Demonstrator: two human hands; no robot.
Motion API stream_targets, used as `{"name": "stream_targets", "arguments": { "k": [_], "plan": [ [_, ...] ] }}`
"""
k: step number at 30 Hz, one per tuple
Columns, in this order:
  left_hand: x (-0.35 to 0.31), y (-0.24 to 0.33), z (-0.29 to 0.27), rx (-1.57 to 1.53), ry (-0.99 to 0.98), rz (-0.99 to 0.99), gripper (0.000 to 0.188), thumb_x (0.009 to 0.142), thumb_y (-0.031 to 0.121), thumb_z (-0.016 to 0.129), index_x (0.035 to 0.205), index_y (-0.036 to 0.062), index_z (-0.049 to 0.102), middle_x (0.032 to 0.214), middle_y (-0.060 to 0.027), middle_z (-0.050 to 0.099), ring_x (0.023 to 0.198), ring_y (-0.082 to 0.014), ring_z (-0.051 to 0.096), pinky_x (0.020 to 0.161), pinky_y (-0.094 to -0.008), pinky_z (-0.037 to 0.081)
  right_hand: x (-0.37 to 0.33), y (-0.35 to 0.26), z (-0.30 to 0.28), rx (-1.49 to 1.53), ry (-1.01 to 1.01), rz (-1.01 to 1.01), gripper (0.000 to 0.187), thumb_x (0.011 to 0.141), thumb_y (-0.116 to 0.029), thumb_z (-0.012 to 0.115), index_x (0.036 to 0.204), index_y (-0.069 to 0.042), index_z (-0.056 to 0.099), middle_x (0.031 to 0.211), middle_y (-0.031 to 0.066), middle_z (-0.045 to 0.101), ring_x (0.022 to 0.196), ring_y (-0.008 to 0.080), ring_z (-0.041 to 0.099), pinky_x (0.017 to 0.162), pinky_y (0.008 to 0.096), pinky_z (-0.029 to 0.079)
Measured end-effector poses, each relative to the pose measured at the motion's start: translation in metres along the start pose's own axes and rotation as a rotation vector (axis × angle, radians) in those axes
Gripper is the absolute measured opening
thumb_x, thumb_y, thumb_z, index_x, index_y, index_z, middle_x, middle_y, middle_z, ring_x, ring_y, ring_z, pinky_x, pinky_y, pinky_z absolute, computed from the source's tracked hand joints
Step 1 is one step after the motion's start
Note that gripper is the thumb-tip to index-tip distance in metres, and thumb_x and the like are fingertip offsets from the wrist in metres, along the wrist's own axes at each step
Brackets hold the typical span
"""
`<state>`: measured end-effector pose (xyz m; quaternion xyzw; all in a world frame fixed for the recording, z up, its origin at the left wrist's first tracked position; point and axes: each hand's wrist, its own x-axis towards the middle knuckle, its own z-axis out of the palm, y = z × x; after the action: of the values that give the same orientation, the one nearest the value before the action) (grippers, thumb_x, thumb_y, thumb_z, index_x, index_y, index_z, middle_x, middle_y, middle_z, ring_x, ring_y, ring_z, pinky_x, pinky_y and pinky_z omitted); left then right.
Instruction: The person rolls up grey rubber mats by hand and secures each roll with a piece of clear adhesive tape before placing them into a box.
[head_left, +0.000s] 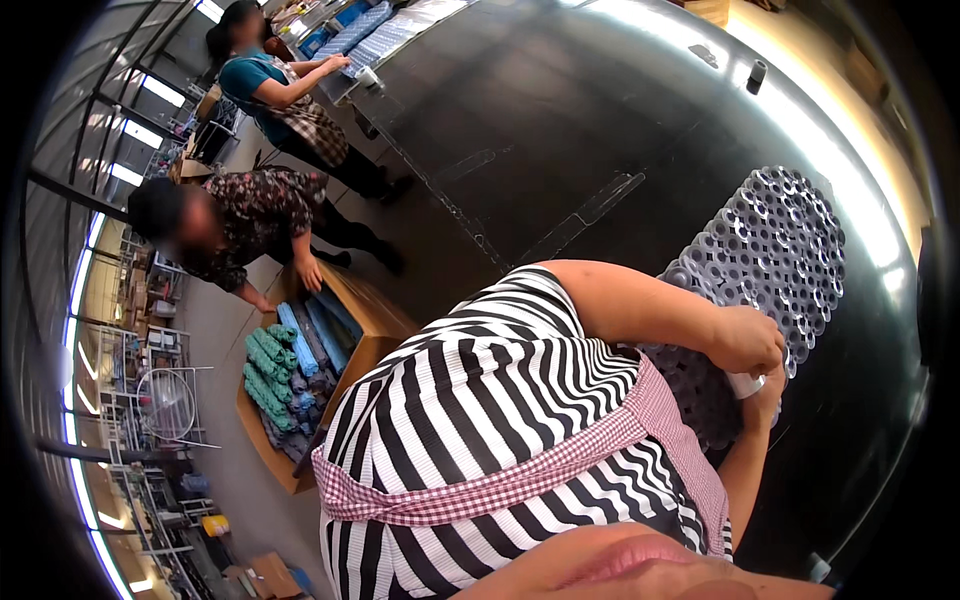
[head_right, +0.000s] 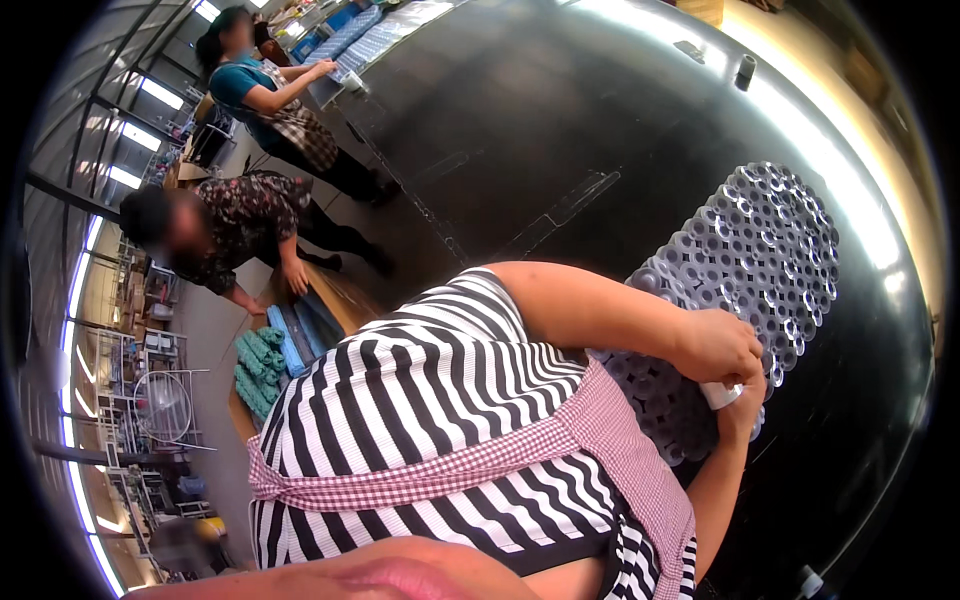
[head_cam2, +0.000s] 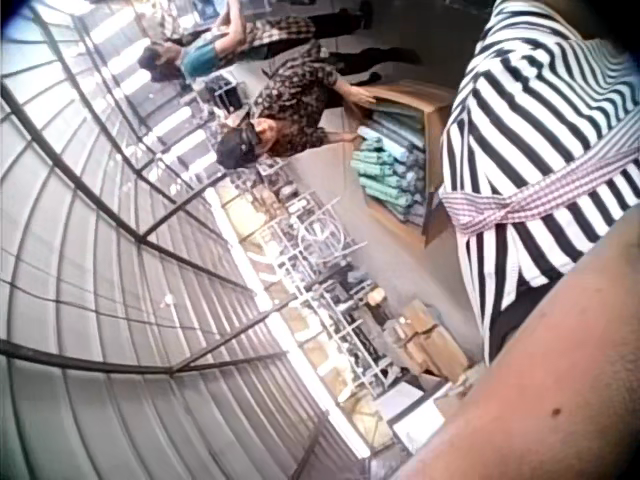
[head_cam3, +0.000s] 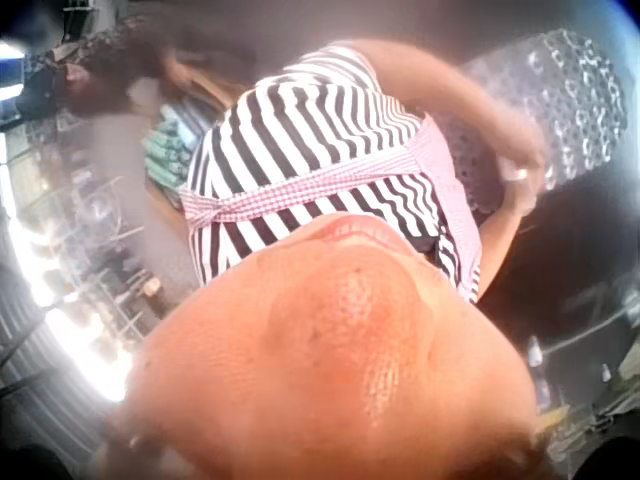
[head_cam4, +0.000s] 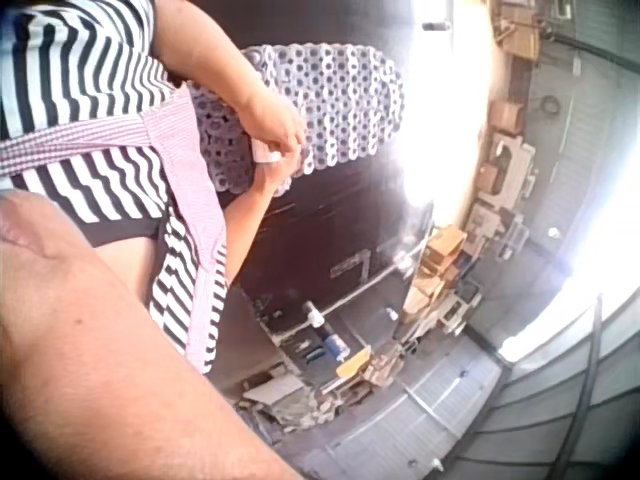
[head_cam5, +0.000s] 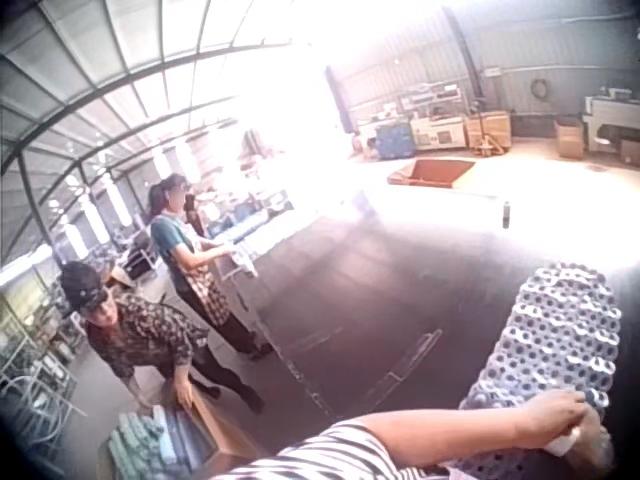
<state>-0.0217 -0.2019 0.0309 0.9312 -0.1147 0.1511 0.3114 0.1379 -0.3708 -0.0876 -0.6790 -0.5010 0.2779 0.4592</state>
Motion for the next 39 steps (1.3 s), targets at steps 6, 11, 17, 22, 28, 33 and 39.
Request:
{"name": "stream_targets", "arguments": {
  "k": [6,11,17,22,28,33,39],
  "plan": [
    [0.008,-0.036,0.009,-0.133,-0.073,-0.439,0.01,0.087,0.016,0.069,0.094,0.009,0.071,0.095,-0.0122,0.073,0.095,-0.0355,0.07,0.082,-0.0473,0.053,-0.044,-0.109,0.061,-0.088,0.348,-0.259,0.132,0.07,-0.029,0.091,0.166,-0.006,0.003,0.167,0.0193,0.026,0.155,0.0322,0.024,0.127,0.0466,0.015],
    [-0.003,-0.093,0.057,0.022,-0.452,-0.254,0.026,0.082,0.028,0.077,0.102,0.012,0.074,0.1,-0.0118,0.075,0.099,-0.0349,0.071,0.085,-0.0462,0.055,-0.078,-0.078,0.067,-0.409,0.28,-0.296,0.136,0.062,-0.044,0.094,0.162,0.004,0.016,0.147,0.0223,0.053,0.142,0.0404,0.044,0.121,0.0467,0.028],
    [-0.007,-0.086,0.012,0.158,-0.392,-0.47,0.047,0.075,0.031,0.089,0.11,0.0072,0.069,0.11,-0.0158,0.075,0.106,-0.0376,0.07,0.088,-0.0474,0.054,-0.038,-0.091,0.043,-0.434,0.151,-0.246,0.112,0.07,-0.032,0.088,0.16,0.0,0.031,0.131,0.0176,0.063,0.119,0.0359,0.059,0.111,0.0442,0.039],
    [-0.045,-0.049,-0.019,0.057,0.087,-0.429,0.026,0.087,0.017,0.073,0.109,0.0065,0.068,0.109,-0.0141,0.073,0.108,-0.0366,0.068,0.092,-0.0468,0.053,0.012,-0.068,0.017,-0.086,0.038,0.205,0.077,0.095,-0.009,0.066,0.163,-0.012,0.029,0.124,0.0104,0.065,0.111,0.0194,0.062,0.1,0.0337,0.049],
    [-0.105,-0.022,0.008,0.434,0.097,-0.193,0.076,0.077,0.027,0.085,0.143,0.012,0.051,0.156,-0.0106,0.047,0.145,-0.035,0.041,0.119,-0.0592,0.024,0.076,-0.051,-0.006,0.213,0.023,0.2,0.043,0.1,-0.019,0.062,0.14,-0.005,0.055,0.121,0.006,0.065,0.107,0.012,0.064,0.09,0.0276,0.054],
    [-0.079,-0.046,0.01,0.492,0.045,-0.307,0.091,0.073,0.038,0.087,0.149,0.0143,0.044,0.156,-0.0128,0.045,0.139,-0.0366,0.042,0.114,-0.0604,0.028,0.075,-0.058,-0.018,0.238,0.029,0.066,0.03,0.093,-0.014,0.071,0.12,-0.002,0.067,0.109,0.0034,0.07,0.099,0.0114,0.066,0.088,0.0281,0.054],
    [-0.019,-0.081,-0.03,0.394,-0.237,-0.537,0.089,0.06,0.049,0.095,0.136,0.0195,0.06,0.132,-0.0167,0.058,0.12,-0.0398,0.059,0.098,-0.053,0.05,0.018,-0.112,0.008,-0.368,0.112,-0.506,0.041,0.073,-0.018,0.085,0.11,-0.004,0.073,0.117,0.0146,0.074,0.114,0.031,0.071,0.103,0.0448,0.052]
  ]
}}
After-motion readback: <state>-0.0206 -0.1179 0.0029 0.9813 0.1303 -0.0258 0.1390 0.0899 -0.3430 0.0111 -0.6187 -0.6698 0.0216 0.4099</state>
